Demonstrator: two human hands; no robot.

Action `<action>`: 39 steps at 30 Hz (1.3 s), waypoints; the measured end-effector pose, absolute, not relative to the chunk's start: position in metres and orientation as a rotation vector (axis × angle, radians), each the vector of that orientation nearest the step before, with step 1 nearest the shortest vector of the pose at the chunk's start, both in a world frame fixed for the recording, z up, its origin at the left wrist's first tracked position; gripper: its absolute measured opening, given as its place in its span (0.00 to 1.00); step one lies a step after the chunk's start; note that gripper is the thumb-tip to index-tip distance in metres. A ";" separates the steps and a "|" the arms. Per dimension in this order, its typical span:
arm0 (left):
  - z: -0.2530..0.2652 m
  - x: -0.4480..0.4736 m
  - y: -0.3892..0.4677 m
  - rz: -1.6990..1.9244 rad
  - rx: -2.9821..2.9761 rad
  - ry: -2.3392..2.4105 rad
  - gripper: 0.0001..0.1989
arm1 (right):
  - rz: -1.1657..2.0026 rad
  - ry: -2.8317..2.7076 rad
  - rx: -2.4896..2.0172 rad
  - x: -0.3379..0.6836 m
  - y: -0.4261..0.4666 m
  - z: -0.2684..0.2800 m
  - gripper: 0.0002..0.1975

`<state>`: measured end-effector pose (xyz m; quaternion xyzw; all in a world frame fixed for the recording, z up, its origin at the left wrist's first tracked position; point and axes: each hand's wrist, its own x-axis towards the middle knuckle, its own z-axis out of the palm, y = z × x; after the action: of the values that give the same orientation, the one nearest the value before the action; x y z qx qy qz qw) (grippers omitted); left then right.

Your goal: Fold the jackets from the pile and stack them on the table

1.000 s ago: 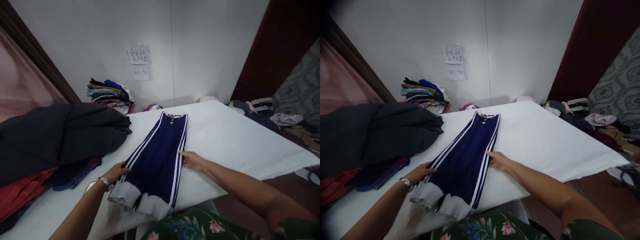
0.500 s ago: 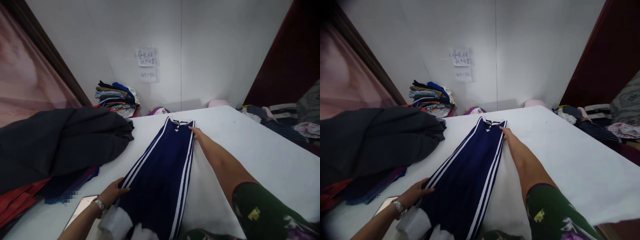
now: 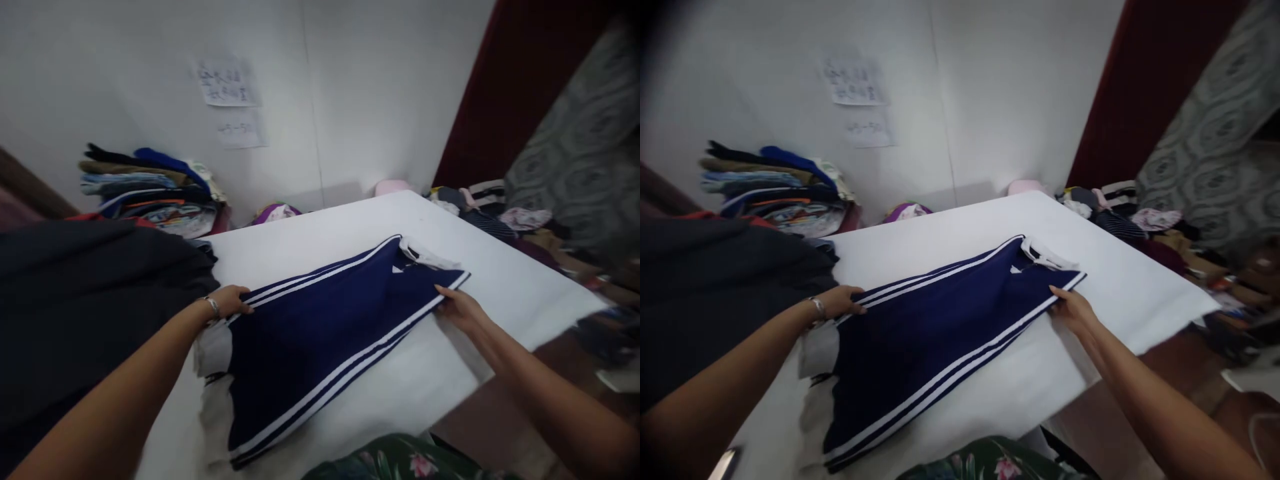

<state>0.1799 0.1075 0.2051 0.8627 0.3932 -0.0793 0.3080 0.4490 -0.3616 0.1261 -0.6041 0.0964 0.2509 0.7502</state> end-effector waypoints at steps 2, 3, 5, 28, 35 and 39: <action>0.197 0.200 0.109 -0.261 2.363 1.012 0.17 | 0.567 0.185 -1.350 0.424 -0.406 0.125 0.11; 0.192 0.206 0.109 -0.282 2.405 1.010 0.17 | 0.538 0.187 -1.383 0.416 -0.424 0.125 0.13; 0.184 0.210 0.109 -0.318 2.490 1.002 0.17 | 0.343 0.227 -1.508 0.410 -0.450 0.130 0.20; 0.154 0.446 -0.233 -0.188 1.937 0.617 0.22 | 0.035 -1.062 -2.513 0.464 -0.364 0.115 0.26; 0.145 0.484 -0.227 -0.205 2.179 0.741 0.19 | 0.071 -0.862 -2.535 0.474 -0.377 0.118 0.21; 0.139 0.487 -0.224 -0.161 2.361 0.722 0.18 | 0.026 -0.943 -2.605 0.460 -0.380 0.111 0.20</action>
<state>0.4869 -0.2236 0.1391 0.9016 0.2758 -0.0616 0.3274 0.4596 -0.3805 0.1113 -0.9240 -0.3347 0.0094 0.1846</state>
